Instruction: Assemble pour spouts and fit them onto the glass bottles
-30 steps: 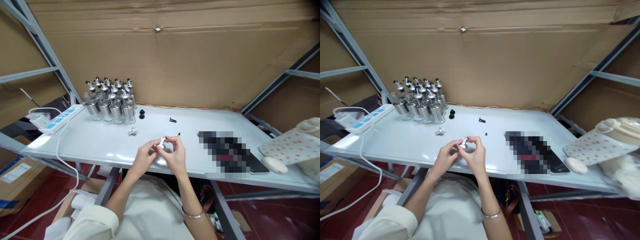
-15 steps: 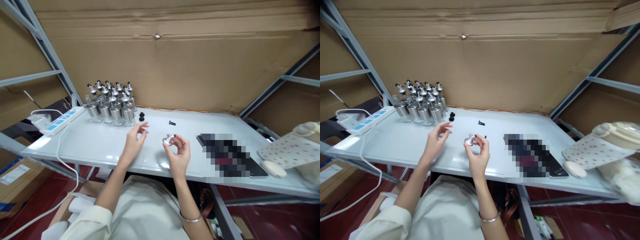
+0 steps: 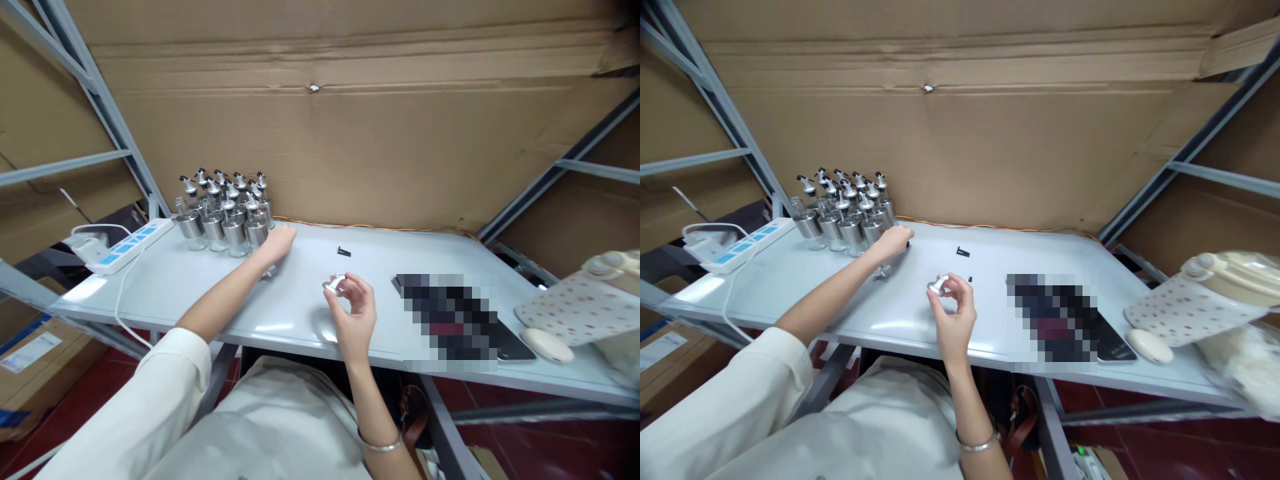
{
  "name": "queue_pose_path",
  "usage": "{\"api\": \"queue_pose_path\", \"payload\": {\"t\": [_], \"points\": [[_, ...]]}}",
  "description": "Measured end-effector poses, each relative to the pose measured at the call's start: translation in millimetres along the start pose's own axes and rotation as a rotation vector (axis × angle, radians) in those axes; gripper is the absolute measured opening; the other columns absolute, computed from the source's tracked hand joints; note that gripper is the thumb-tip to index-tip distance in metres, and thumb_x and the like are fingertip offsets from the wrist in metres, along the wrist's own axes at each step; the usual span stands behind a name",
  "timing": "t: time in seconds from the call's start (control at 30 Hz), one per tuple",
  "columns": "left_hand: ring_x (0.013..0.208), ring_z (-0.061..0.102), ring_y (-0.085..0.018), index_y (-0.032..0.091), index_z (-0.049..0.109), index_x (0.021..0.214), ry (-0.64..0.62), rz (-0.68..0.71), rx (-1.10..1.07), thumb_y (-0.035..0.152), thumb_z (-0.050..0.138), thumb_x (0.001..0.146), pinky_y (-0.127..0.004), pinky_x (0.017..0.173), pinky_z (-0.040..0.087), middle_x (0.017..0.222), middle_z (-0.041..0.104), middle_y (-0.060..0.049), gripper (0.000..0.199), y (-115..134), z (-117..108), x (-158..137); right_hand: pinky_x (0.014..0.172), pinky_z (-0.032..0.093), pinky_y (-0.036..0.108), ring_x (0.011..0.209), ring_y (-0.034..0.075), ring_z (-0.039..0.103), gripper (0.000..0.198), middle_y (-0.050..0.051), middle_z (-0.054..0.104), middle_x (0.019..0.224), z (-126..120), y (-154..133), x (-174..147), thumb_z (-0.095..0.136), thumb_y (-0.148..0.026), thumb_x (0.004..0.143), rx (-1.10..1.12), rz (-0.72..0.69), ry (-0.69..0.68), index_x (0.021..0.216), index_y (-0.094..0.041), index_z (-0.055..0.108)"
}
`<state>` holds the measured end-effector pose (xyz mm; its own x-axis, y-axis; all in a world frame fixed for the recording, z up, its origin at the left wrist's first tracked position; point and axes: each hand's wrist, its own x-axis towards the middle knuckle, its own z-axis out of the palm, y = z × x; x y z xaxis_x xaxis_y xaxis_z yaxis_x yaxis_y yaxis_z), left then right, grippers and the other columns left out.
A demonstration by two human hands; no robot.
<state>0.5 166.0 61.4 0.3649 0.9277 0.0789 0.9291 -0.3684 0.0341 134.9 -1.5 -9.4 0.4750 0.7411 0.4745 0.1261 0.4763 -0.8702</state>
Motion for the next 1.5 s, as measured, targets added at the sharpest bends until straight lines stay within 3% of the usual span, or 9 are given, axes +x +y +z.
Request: {"api": "queue_pose_path", "payload": {"t": [0.13,0.3,0.4,0.5,0.63,0.7,0.77,1.03,1.5], "points": [[0.103,0.061,-0.024,0.009,0.066,0.095,-0.011,-0.023,-0.018,-0.003,0.039,0.081,-0.033,0.087,0.046,0.104,0.064,-0.018,0.033,-1,11,2,0.077,0.048,0.036,0.087,0.021,0.065,0.051,0.005,0.067,0.086,0,2,0,0.072,-0.028,0.072,0.024,0.028,-0.014,0.115,-0.020,0.046],[0.100,0.062,-0.025,0.008,0.066,0.094,0.046,-0.037,-0.098,0.000,0.042,0.080,-0.035,0.088,0.046,0.101,0.066,-0.019,0.029,-3,9,2,0.075,0.047,0.035,0.086,0.020,0.063,0.049,0.005,0.065,0.087,-1,3,0,0.072,-0.031,0.072,-0.018,0.045,-0.034,0.115,-0.020,0.050],[0.098,0.063,-0.022,0.012,0.066,0.097,0.110,-0.009,-0.180,0.009,0.048,0.083,-0.032,0.088,0.046,0.099,0.068,-0.014,0.023,2,0,-19,0.075,0.047,0.034,0.085,0.019,0.062,0.046,0.005,0.065,0.090,-3,2,1,0.070,-0.031,0.073,-0.054,0.046,-0.045,0.114,-0.020,0.053],[0.087,0.064,-0.017,0.017,0.062,0.104,0.189,0.025,-0.336,0.019,0.047,0.088,-0.027,0.083,0.048,0.094,0.069,-0.006,0.022,17,-4,-59,0.074,0.045,0.033,0.085,0.018,0.060,0.045,0.006,0.066,0.091,-3,0,2,0.071,-0.031,0.072,-0.098,0.031,0.000,0.112,-0.019,0.056],[0.075,0.063,-0.013,0.016,0.061,0.094,0.309,0.015,-1.140,0.024,0.054,0.084,-0.025,0.073,0.050,0.087,0.068,-0.004,0.015,46,15,-111,0.071,0.042,0.031,0.083,0.017,0.059,0.046,0.007,0.067,0.096,-3,-2,2,0.070,-0.032,0.072,-0.098,0.057,0.058,0.114,-0.018,0.056],[0.072,0.062,-0.013,0.014,0.061,0.091,0.213,-0.041,-1.432,0.023,0.060,0.078,-0.025,0.071,0.051,0.084,0.066,-0.004,0.015,58,31,-124,0.071,0.042,0.030,0.083,0.017,0.058,0.049,0.006,0.066,0.095,-3,-3,2,0.070,-0.031,0.072,-0.060,0.075,0.080,0.117,-0.018,0.055],[0.074,0.062,-0.012,0.014,0.062,0.088,0.145,-0.097,-1.586,0.020,0.067,0.071,-0.024,0.073,0.050,0.083,0.066,-0.003,0.019,66,44,-131,0.072,0.041,0.029,0.085,0.017,0.059,0.053,0.004,0.064,0.093,-3,-4,1,0.070,-0.031,0.072,-0.020,0.084,0.100,0.121,-0.019,0.053],[0.076,0.060,-0.011,0.015,0.062,0.083,0.197,-0.191,-1.696,0.013,0.071,0.062,-0.023,0.074,0.049,0.084,0.065,-0.002,0.023,68,53,-142,0.072,0.045,0.028,0.086,0.016,0.059,0.045,0.002,0.059,0.089,-2,-4,3,0.069,-0.031,0.074,0.079,0.099,0.109,0.115,-0.020,0.054],[0.081,0.063,-0.014,0.016,0.060,0.081,0.287,-0.126,-1.709,0.021,0.076,0.062,-0.027,0.080,0.049,0.084,0.066,-0.002,0.025,69,52,-142,0.070,0.049,0.029,0.074,0.014,0.059,0.031,0.001,0.061,0.078,-2,-5,4,0.070,-0.030,0.073,0.118,0.102,-0.002,0.100,-0.019,0.061]]}}
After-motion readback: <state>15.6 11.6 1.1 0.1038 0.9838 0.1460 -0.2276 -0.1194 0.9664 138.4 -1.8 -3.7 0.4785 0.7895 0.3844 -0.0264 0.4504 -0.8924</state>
